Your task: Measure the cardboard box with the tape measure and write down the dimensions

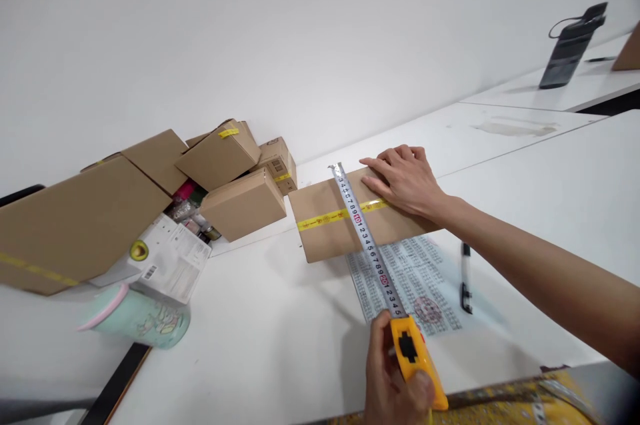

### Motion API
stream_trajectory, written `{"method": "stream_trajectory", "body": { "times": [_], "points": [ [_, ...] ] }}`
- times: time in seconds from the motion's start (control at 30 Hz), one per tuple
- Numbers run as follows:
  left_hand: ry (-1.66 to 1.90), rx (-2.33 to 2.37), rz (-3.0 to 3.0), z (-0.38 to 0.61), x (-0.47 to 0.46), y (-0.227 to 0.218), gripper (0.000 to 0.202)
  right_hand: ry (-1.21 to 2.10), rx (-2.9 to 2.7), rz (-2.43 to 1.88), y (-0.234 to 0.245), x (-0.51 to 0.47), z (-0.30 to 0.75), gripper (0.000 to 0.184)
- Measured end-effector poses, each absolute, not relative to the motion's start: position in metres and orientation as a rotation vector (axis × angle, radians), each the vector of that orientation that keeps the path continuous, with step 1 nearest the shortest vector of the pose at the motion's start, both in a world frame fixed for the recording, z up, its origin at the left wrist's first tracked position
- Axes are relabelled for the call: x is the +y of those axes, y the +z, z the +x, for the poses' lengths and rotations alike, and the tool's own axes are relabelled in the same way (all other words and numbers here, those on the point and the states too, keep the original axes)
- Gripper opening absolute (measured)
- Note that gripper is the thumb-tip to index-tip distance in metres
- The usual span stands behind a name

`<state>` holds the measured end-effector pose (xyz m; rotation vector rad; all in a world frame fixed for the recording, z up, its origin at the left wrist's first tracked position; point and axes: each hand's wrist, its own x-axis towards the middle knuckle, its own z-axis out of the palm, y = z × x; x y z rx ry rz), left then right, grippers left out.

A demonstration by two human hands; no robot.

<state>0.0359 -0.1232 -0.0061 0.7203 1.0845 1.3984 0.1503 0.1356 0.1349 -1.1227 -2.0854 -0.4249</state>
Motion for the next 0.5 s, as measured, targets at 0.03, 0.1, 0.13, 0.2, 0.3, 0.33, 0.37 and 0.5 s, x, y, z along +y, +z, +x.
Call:
{"method": "stream_trajectory", "body": {
  "times": [0.03, 0.1, 0.13, 0.2, 0.3, 0.33, 0.37, 0.5],
  "points": [
    [1.388, 1.108, 0.734, 0.035, -0.128, -0.008, 0.1, -0.443, -2.074, -1.116, 0.131, 0.126, 0.152, 0.051],
    [1.352, 1.122, 0.766, 0.031, -0.136, -0.012, 0.102, -0.47, -2.039, -1.094, 0.119, 0.106, 0.157, 0.046],
    [1.328, 1.118, 0.792, 0.03, -0.138, -0.014, 0.103, -0.487, -2.017, -1.074, 0.111, 0.095, 0.16, 0.043],
    [1.284, 1.105, 0.862, 0.026, -0.141, -0.017, 0.101, -0.523, -1.978, -1.014, 0.092, 0.074, 0.167, 0.035],
    [1.234, 1.098, 0.963, 0.019, -0.141, -0.018, 0.099, -0.517, -2.003, -0.891, 0.067, 0.048, 0.18, 0.027],
    [1.212, 1.103, 0.986, 0.017, -0.141, -0.017, 0.1, -0.469, -2.007, -0.87, 0.063, 0.042, 0.184, 0.025],
    [1.18, 1.117, 1.008, 0.015, -0.143, -0.017, 0.101, -0.388, -1.984, -0.879, 0.062, 0.038, 0.189, 0.024],
    [0.992, 1.273, 1.176, 0.009, -0.158, -0.021, 0.098, 0.31, -1.554, -1.03, 0.091, 0.027, 0.211, 0.035]
  ]
}}
